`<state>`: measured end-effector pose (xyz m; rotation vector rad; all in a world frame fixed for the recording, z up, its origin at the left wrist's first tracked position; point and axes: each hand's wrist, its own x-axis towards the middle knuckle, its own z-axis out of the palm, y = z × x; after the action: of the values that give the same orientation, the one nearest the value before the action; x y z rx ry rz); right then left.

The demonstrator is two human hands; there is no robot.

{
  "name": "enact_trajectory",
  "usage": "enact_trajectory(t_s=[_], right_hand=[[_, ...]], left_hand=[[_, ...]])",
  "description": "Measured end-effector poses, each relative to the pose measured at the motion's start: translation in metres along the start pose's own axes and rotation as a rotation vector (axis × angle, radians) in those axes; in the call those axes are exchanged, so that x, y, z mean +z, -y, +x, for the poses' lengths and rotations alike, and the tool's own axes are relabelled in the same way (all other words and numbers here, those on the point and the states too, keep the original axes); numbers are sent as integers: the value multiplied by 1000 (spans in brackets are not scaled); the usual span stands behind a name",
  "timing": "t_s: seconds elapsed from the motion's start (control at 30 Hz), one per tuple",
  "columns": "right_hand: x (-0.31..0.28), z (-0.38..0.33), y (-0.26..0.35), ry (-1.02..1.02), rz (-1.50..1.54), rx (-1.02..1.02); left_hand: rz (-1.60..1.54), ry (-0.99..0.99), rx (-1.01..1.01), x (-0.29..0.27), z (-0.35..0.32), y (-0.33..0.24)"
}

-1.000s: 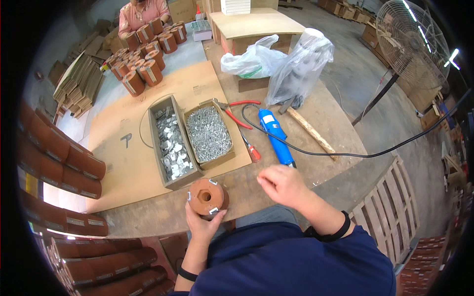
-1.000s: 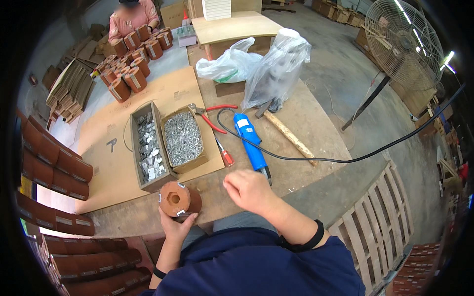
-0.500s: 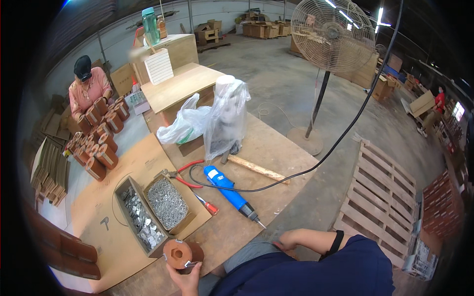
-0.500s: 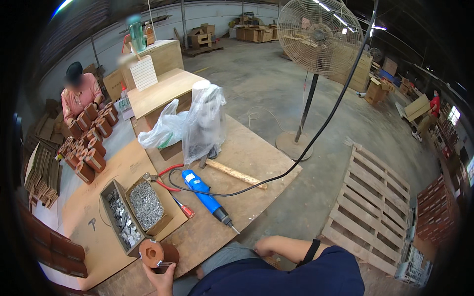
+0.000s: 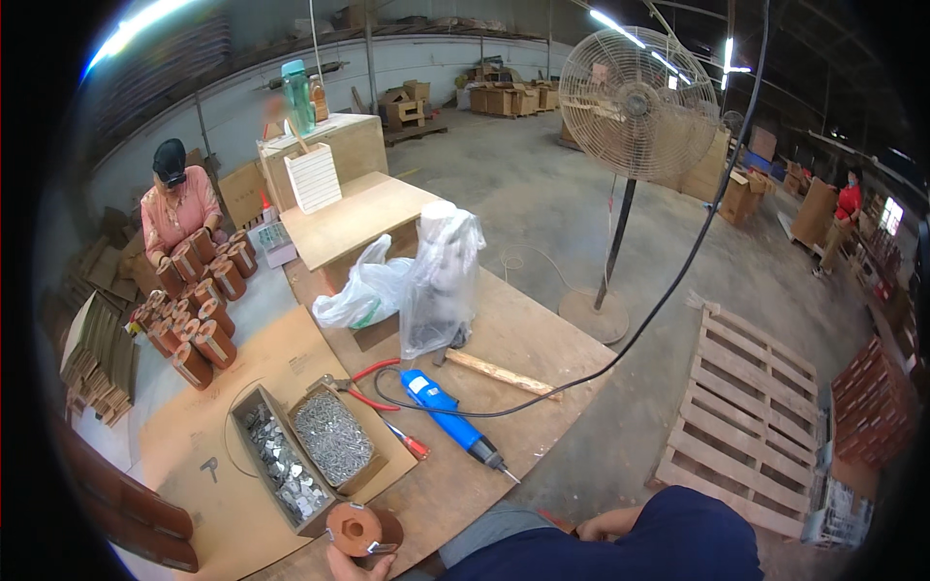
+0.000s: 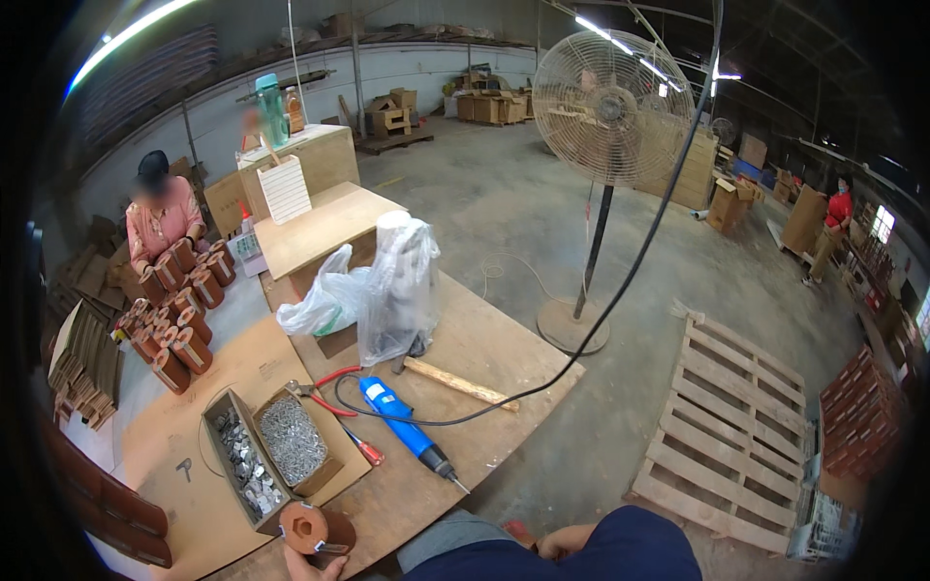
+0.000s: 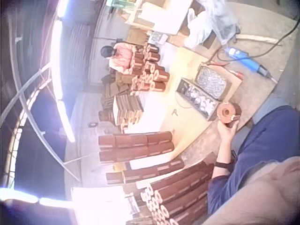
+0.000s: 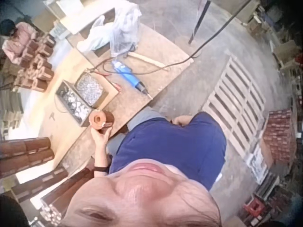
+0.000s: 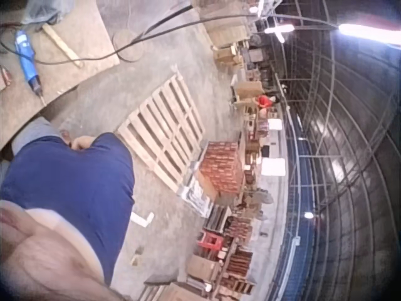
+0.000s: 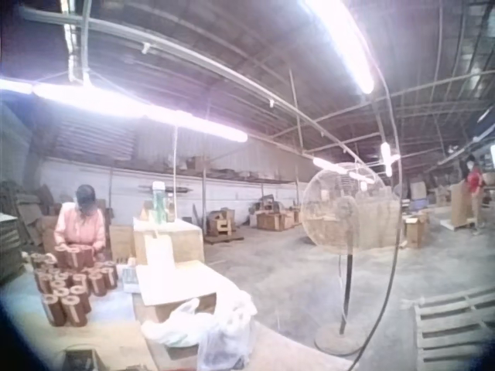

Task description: Assembling metal brackets onto wooden cylindrical parts using an electric screwdriver.

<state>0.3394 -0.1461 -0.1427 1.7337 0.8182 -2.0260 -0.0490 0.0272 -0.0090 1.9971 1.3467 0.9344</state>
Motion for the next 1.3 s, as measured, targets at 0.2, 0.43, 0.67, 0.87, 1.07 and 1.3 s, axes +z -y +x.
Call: enact_trajectory(t_s=[0.2, 0.43, 0.67, 0.87, 1.07, 1.3], right_hand=[[2, 54, -3, -338, -527, 116], [3, 63, 26, -253, -315, -8], [6, 5, 185, -140, -592, -6], [1, 26, 168, -97, -772, -164], [-73, 63, 59, -221, -905, -390], [-40, 88, 44, -409, -505, -482]], left_hand=[[426, 72, 316, -16, 8, 9], [428, 169, 288, -9, 14, 11], [371, 290, 216, -14, 16, 19], [365, 413, 94, -24, 14, 11], [404, 160, 187, -20, 15, 9], [461, 124, 308, -13, 12, 12]])
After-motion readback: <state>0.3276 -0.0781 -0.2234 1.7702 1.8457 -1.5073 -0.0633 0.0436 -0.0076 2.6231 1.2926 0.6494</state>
